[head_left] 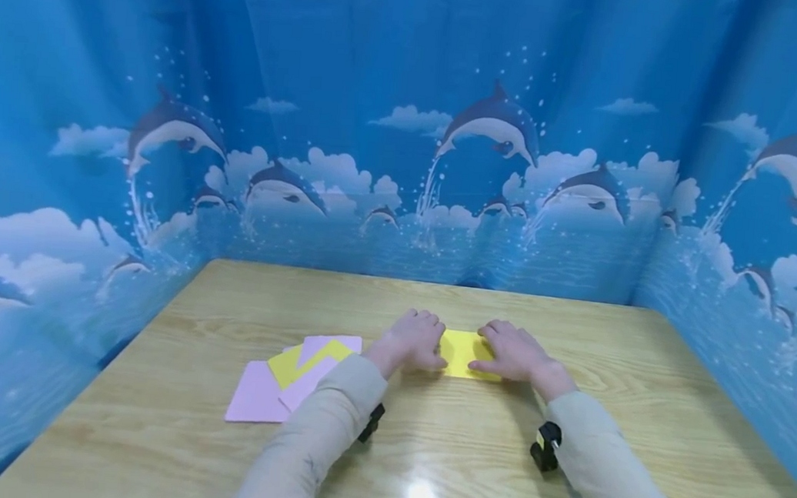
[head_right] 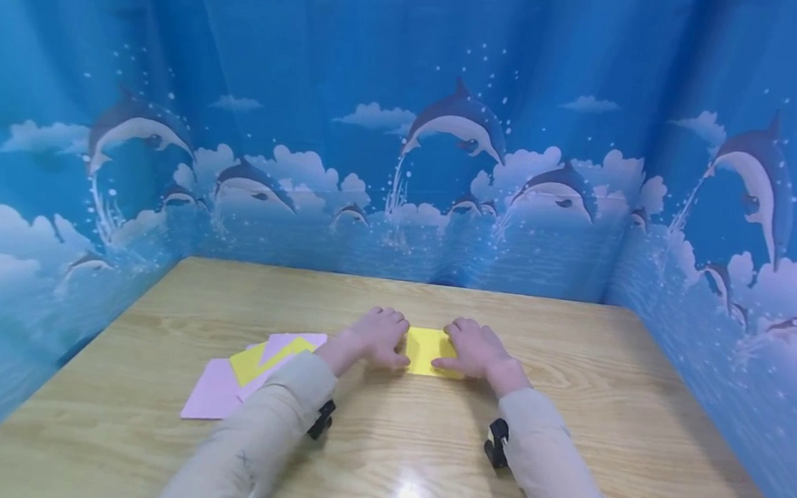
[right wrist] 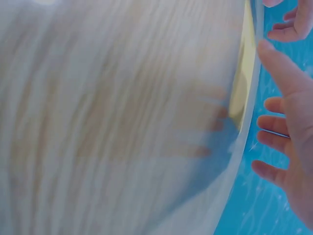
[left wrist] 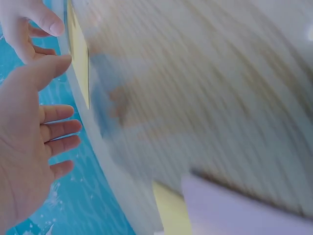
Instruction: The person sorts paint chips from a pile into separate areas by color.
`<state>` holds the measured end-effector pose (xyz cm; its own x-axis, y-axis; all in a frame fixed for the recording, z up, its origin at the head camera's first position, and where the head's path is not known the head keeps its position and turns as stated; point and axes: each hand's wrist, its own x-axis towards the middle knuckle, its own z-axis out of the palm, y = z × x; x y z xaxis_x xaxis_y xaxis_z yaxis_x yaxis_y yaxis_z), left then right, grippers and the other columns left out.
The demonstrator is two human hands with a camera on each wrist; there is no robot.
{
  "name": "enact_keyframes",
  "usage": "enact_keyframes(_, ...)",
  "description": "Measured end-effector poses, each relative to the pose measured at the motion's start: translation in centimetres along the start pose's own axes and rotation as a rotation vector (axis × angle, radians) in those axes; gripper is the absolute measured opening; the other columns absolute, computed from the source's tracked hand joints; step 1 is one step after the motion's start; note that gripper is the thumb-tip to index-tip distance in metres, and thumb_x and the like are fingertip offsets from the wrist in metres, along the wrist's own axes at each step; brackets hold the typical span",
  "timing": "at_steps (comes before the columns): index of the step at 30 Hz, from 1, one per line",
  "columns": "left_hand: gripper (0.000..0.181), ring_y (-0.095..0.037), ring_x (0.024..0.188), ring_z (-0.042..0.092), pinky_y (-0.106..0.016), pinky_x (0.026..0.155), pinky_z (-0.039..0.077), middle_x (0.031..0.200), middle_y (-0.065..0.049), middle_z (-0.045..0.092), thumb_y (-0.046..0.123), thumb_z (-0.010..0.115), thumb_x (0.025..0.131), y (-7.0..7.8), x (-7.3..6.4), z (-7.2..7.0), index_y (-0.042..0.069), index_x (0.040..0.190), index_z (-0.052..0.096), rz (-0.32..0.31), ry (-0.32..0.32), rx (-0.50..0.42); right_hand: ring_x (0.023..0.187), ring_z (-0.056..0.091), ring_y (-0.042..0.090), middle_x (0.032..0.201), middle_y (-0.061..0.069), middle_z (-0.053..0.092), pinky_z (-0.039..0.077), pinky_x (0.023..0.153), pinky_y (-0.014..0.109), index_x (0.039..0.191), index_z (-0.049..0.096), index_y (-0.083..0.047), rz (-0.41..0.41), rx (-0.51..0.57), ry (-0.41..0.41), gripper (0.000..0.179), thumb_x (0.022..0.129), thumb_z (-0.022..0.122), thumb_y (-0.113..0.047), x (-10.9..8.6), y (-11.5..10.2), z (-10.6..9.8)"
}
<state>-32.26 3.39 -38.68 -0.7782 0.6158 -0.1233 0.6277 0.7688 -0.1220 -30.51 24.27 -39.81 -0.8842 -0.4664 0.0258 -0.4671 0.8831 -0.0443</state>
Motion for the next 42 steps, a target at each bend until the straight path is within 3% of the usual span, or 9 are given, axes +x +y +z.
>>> enact_keyframes(6, 0.064, -0.023, 0.122, 0.042, -0.041, 0.105, 0.029, 0.129, -0.007, 0.050, 0.052, 0.053, 0.086, -1.5, -1.3, -0.5, 0.008, 0.131, 0.047, -0.022, 0.017, 0.020, 0.110, 0.050, 0.034, 0.122, 0.018, 0.053, 0.043, 0.088, 0.052, 0.125, 0.052, 0.001, -0.030, -0.060, 0.032, 0.064, 0.083, 0.064, -0.046, 0.6, -2.1, -1.0)
enact_keyframes(16, 0.049, -0.020, 0.102, 0.050, -0.038, 0.094, 0.039, 0.105, -0.003, 0.055, 0.050, 0.055, 0.084, -4.1, -5.0, -0.1, 0.010, 0.111, 0.056, 0.020, 0.083, 0.091, 0.106, 0.052, 0.033, 0.117, 0.016, 0.055, 0.046, 0.082, 0.051, 0.122, 0.054, -0.001, -0.062, -0.099, 0.091, 0.060, 0.084, 0.062, -0.047, 1.5, -5.7, -1.4)
enact_keyframes(21, 0.052, -0.022, 0.107, 0.049, -0.041, 0.097, 0.038, 0.110, -0.004, 0.055, 0.050, 0.056, 0.085, -5.5, -7.0, 0.1, 0.008, 0.116, 0.055, 0.016, 0.110, 0.066, 0.109, 0.051, 0.033, 0.119, 0.017, 0.054, 0.044, 0.084, 0.052, 0.122, 0.053, 0.000, -0.070, -0.102, 0.114, 0.061, 0.085, 0.060, -0.047, 1.6, -7.4, -1.7)
enact_keyframes(29, 0.050, -0.024, 0.104, 0.051, -0.044, 0.095, 0.039, 0.107, -0.005, 0.057, 0.047, 0.060, 0.082, -7.3, -10.0, 0.7, 0.007, 0.112, 0.057, 0.004, 0.153, 0.069, 0.105, 0.052, 0.030, 0.114, 0.013, 0.057, 0.044, 0.082, 0.050, 0.117, 0.057, -0.002, -0.099, -0.117, 0.182, 0.059, 0.081, 0.062, -0.049, 1.8, -10.1, -2.0)
enact_keyframes(36, 0.050, -0.026, 0.111, 0.049, -0.046, 0.097, 0.036, 0.115, -0.008, 0.057, 0.041, 0.059, 0.083, -8.6, -12.1, 1.6, 0.005, 0.117, 0.057, 0.027, 0.158, 0.018, 0.106, 0.051, 0.028, 0.114, 0.011, 0.056, 0.042, 0.085, 0.048, 0.117, 0.057, -0.005, -0.112, -0.124, 0.168, 0.061, 0.081, 0.059, -0.054, 2.0, -12.8, -2.0)
enact_keyframes(42, 0.052, -0.026, 0.111, 0.050, -0.048, 0.098, 0.035, 0.115, -0.009, 0.058, 0.039, 0.062, 0.080, -9.6, -13.8, 2.4, 0.004, 0.118, 0.057, 0.066, 0.180, -0.012, 0.097, 0.053, 0.024, 0.108, 0.010, 0.056, 0.047, 0.076, 0.040, 0.117, 0.056, -0.003, -0.197, -0.140, 0.153, 0.067, 0.080, 0.058, -0.058, 2.1, -15.5, -1.7)
